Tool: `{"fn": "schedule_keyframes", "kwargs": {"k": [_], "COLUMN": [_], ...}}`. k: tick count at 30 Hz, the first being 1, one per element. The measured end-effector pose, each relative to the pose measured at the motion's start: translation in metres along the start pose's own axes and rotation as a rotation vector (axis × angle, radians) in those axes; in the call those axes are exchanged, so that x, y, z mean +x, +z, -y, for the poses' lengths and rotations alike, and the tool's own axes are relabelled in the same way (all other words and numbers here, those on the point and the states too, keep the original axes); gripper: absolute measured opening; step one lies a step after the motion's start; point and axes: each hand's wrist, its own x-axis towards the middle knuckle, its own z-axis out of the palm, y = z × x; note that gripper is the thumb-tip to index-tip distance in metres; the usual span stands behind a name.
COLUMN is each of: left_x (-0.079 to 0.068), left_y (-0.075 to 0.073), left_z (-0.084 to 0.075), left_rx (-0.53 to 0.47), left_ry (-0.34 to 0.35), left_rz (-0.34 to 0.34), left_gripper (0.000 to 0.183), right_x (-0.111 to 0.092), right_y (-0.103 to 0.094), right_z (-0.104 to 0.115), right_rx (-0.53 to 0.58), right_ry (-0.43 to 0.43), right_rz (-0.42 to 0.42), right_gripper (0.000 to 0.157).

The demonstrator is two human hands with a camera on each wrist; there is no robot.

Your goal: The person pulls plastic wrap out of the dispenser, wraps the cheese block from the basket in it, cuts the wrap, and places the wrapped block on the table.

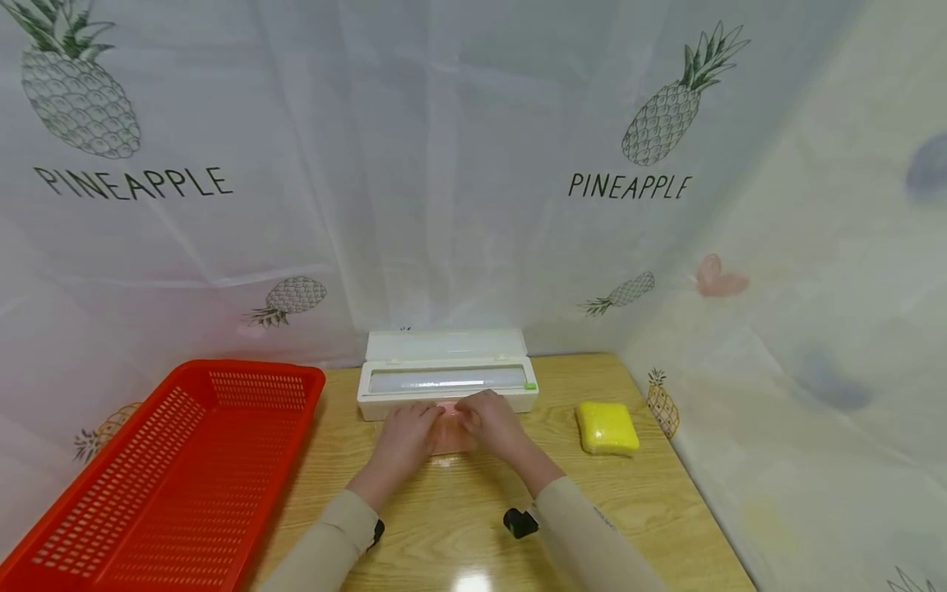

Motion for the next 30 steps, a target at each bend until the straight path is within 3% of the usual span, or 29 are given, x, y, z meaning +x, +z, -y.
{"fn": "schedule_keyframes", "kwargs": {"k": [2,6,9,12,18,20,25,30], "left_x": [0.004,0.01,0.014,0.02,0.05,0.062,0.089,0.112], "left_y": [0.002,0.002,0.001,0.0,-0.002,0.0,0.01,0.021], "left_z": [0.003,0.006,0.006,0.004,-0.01,-0.016,-0.032,-0.046], "left_rx": [0.018,0.015,-0.006,-0.042,-0.059,-0.065,-0.071,-0.087], "left_ry": [-0.014,-0.022,-0.004,0.018,0.025,0.023,0.02,0.011], "left_rz": [0.032,0.044,0.021,0.015,0.096,0.141,0.248,0.337], "left_gripper": [0.038,0.038,0.039,0.04,0.035,0.037,0.041,0.04], "right_x": [-0.001,-0.009,-0.02,-0.029,-0.037,-0.038,-0.037,-0.036], "right_y": [-0.002,-0.003,0.0,0.003,-0.004,-0.001,0.023,0.032], "right_z": [-0.005,-0.021,-0.035,-0.048,-0.064,-0.071,-0.096,-0.107], "right_rx": [0.042,0.168,0.327,0.531,0.898,0.97,1.05,1.021], "right_ry": [0.009,0.067,0.166,0.298,0.561,0.596,0.619,0.661], "right_rz": [-0.052,-0.257,-0.406,-0.49,-0.456,-0.443,-0.437,-0.443], "right_gripper": [0.022,0.033,0.045,0.054,0.073,0.078,0.073,0.061]}}
